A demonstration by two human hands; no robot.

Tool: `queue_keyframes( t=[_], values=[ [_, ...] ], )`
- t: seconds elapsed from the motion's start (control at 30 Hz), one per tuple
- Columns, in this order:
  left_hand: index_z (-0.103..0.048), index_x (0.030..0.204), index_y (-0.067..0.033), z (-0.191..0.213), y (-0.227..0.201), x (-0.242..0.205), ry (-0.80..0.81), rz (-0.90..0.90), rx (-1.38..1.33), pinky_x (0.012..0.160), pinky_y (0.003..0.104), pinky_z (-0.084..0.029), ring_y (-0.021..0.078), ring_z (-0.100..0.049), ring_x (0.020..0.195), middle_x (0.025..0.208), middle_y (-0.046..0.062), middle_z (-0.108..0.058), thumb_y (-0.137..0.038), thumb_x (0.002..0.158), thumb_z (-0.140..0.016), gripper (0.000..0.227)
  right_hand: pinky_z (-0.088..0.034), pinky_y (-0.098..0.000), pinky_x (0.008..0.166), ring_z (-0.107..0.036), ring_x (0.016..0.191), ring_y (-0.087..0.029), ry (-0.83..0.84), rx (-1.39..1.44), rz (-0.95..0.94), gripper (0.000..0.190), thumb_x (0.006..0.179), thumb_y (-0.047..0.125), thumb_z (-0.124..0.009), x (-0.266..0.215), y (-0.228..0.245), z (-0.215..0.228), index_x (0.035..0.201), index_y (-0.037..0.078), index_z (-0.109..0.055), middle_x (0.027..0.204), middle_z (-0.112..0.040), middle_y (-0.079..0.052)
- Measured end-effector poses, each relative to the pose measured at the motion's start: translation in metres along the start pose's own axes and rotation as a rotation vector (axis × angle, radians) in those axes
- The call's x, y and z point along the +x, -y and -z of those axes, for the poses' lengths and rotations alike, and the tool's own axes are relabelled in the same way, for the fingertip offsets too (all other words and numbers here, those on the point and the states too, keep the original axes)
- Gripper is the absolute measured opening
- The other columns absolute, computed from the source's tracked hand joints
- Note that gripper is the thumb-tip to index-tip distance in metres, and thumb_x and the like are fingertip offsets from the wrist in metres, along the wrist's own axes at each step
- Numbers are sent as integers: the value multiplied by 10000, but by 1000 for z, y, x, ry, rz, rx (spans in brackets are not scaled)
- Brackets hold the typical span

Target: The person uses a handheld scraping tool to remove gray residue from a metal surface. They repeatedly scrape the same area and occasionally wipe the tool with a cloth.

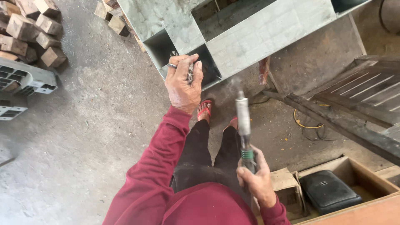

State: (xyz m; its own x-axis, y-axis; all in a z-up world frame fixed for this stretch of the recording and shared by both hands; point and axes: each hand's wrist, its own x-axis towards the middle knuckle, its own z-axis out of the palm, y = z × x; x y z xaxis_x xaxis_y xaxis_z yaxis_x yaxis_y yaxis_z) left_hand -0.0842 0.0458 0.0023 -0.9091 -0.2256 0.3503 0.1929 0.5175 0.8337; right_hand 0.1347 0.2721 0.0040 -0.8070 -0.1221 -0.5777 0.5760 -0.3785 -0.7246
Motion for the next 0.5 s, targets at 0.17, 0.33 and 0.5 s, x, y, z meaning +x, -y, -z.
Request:
queue_keyframes(
  t=[0.17, 0.33, 0.5],
  values=[
    [-697, 1168, -52, -1, 3, -3, 18, -13, -5, 788, 302, -567, 161, -647, 905, 1112, 74, -622, -21, 1003, -721, 170, -478, -289, 427, -554, 509, -144, 49, 278, -104, 769, 829, 344, -748, -11, -3, -13, 1403, -77, -456, 770, -543, -91],
    [-704, 1153, -40, 3, 3, -3, 31, -39, 20, 795, 307, -554, 170, -636, 913, 1094, 79, -626, -12, 998, -724, 159, -457, -298, 342, -512, 451, -146, 167, 538, -311, 721, 870, 393, -681, -3, -1, -28, 1335, -115, -468, 747, -507, -80],
    [-708, 1155, -12, 2, 3, 0, 39, -93, 45, 807, 319, -551, 187, -635, 947, 1090, 88, -625, 1, 998, -719, 158, -433, -301, 340, -496, 441, -147, 286, 681, -370, 669, 919, 364, -642, 12, -9, -35, 1346, -116, -455, 756, -507, -89]
  ],
)
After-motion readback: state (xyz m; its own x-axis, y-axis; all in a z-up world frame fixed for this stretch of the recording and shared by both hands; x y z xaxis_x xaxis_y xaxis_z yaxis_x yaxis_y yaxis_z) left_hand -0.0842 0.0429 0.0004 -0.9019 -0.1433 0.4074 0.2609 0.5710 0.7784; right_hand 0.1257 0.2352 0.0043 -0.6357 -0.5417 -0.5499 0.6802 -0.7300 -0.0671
